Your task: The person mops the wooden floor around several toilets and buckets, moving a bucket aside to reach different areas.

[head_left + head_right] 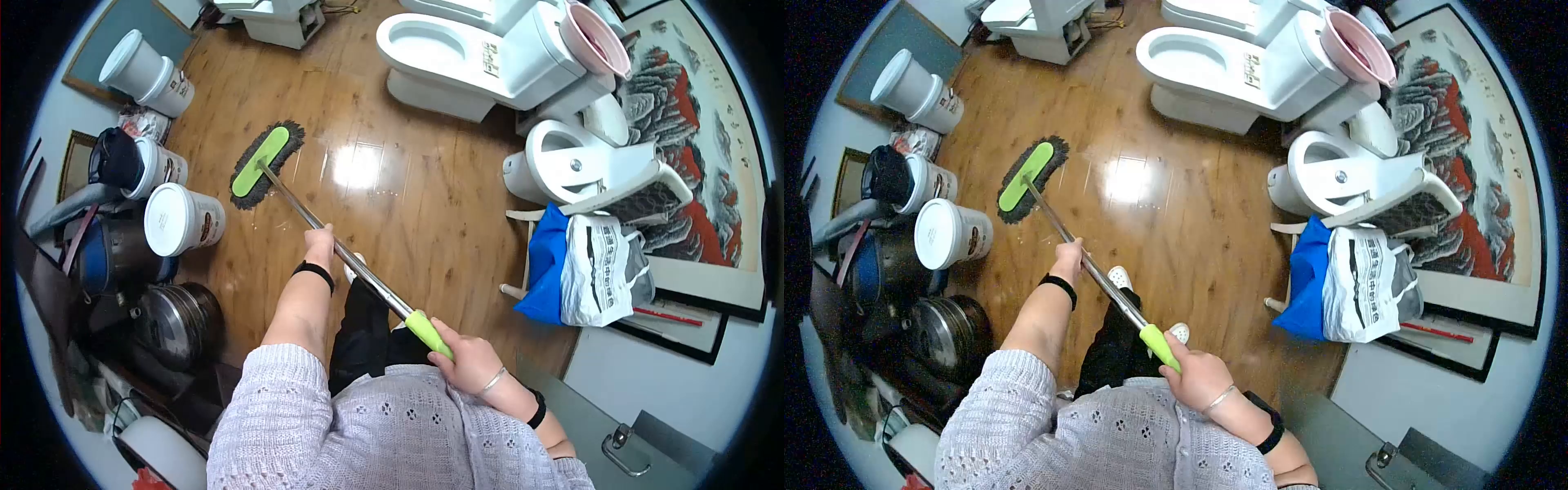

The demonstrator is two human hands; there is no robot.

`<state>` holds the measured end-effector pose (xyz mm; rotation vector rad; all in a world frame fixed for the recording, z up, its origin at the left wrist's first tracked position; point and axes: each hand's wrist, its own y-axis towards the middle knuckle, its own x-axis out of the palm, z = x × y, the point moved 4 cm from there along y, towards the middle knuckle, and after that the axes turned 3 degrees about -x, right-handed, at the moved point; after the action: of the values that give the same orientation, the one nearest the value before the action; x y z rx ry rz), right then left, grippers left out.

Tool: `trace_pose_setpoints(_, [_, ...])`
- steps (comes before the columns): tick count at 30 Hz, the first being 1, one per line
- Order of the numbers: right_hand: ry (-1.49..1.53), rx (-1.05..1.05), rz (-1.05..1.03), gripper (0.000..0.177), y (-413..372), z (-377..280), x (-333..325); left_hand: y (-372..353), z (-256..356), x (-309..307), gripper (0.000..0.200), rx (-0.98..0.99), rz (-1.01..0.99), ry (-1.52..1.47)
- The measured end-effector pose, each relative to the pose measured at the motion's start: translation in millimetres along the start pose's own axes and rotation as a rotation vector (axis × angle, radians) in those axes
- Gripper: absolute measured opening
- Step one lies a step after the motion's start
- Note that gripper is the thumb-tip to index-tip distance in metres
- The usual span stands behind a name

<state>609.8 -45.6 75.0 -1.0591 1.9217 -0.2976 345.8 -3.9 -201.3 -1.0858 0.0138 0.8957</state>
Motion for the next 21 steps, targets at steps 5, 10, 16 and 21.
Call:
trace_pose_setpoints(5, [0.016, 0.160, 0.159, 0.045, -116, 93, -5, -77, -108, 85, 0.019, -0.224, -0.234, -0.200])
trace_pose_setpoints(10, [0.113, 0.528, 0.208, 0.044, -276, 160, -10, -231, -215, 150, 0.022, -0.314, -0.335, 0.058])
trace_pose_setpoints(16, [0.044, 0.716, 0.380, 0.033, -426, 140, -22, -396, -294, 176, 0.026, -0.236, -0.751, 0.692])
trace_pose_setpoints(21, [0.275, 0.878, 0.512, 0.027, -489, 111, -23, -492, -290, 167, 0.018, -0.424, -1.149, 0.634])
